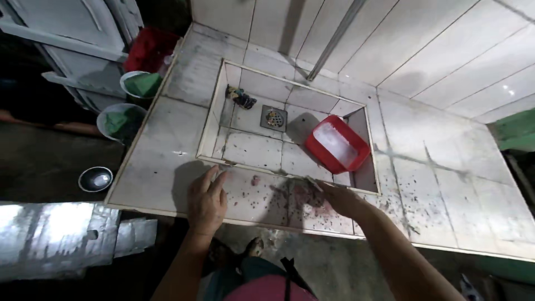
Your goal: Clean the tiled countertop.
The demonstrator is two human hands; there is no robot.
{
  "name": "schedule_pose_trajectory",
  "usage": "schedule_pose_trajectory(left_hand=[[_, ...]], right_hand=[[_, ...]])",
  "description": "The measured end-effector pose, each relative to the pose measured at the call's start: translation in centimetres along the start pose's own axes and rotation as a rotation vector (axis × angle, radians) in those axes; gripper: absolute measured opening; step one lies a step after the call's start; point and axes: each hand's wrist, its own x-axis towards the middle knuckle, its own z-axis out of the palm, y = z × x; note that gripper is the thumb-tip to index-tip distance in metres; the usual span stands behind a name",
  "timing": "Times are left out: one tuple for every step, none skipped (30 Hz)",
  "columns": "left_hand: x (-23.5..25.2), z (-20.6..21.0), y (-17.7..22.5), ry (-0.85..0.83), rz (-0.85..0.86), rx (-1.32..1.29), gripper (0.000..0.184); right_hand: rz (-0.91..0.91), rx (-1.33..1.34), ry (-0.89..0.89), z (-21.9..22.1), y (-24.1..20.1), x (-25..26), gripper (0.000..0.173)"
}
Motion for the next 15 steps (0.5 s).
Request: schedule_pose_trajectory(left_hand=[[0.1, 0.1, 0.1, -0.002, -0.013, 0.001, 0.04], [0.2, 0.1, 0.2, -0.004, -0.03, -0.003, 0.04], [0.3, 0.1, 0.3, 0.002, -0.045, -0.003, 0.04], [0.3, 0.1, 0.3, 0.007, -0.06, 0.0, 0.04], [0.3, 0.2, 0.3, 0.016, -0.073, 0.001, 0.041], [0.2, 0.2, 0.4, 0.023, -0.089, -0.002, 0.041], [0.2, 0.3, 0.4, 0.025, -0.1, -0.002, 0.041], [0.3, 0.4, 0.4, 0.035, -0.099, 0.002, 0.041], [0.4, 0.5, 0.3, 0.055, -0.087, 0.011, 0.041], [0.5, 0.5, 0.2, 0.059, -0.081, 0.021, 0.041], [0.5, 0.5, 0.3, 0.061, -0.085, 0.031, 0.04], [0.4, 0.5, 0.4, 0.075, -0.091, 0.043, 0.04], [0.4, 0.6, 0.4, 0.101, -0.095, 0.055, 0.039], [0.4, 0.6, 0.3, 0.121, -0.097, 0.064, 0.039], [0.3, 0.6, 0.3, 0.141, -0.097, 0.069, 0.04]], right_hand=[[-0.011, 0.007, -0.015, 0.0, -0.6, 0.6, 0.049], [-0.02, 0.018, -0.031, -0.3, -1.2, 0.8, 0.049], [-0.037, 0.038, -0.042, -0.8, -1.3, 0.8, 0.048], [-0.069, 0.059, -0.041, -1.1, -0.8, 0.6, 0.048], [-0.097, 0.075, -0.029, -1.4, 0.1, 0.2, 0.046], [-0.12, 0.088, -0.022, -1.6, 1.2, -0.2, 0.044], [-0.126, 0.101, -0.034, -1.9, 2.0, -0.3, 0.044], [-0.126, 0.096, -0.056, -2.1, 2.5, 0.0, 0.045], [-0.124, 0.073, -0.074, -2.1, 2.5, 0.6, 0.046], [-0.134, 0.057, -0.086, -1.9, 2.1, 1.4, 0.047], [-0.142, 0.053, -0.099, -1.6, 1.3, 2.0, 0.048], [-0.146, 0.06, -0.101, -1.4, 0.7, 2.4, 0.049], [-0.145, 0.072, -0.098, -1.3, 0.3, 2.5, 0.049], [-0.141, 0.084, -0.099, -1.4, 0.3, 2.2, 0.049], [-0.145, 0.096, -0.093, -1.7, 0.7, 1.4, 0.048]])
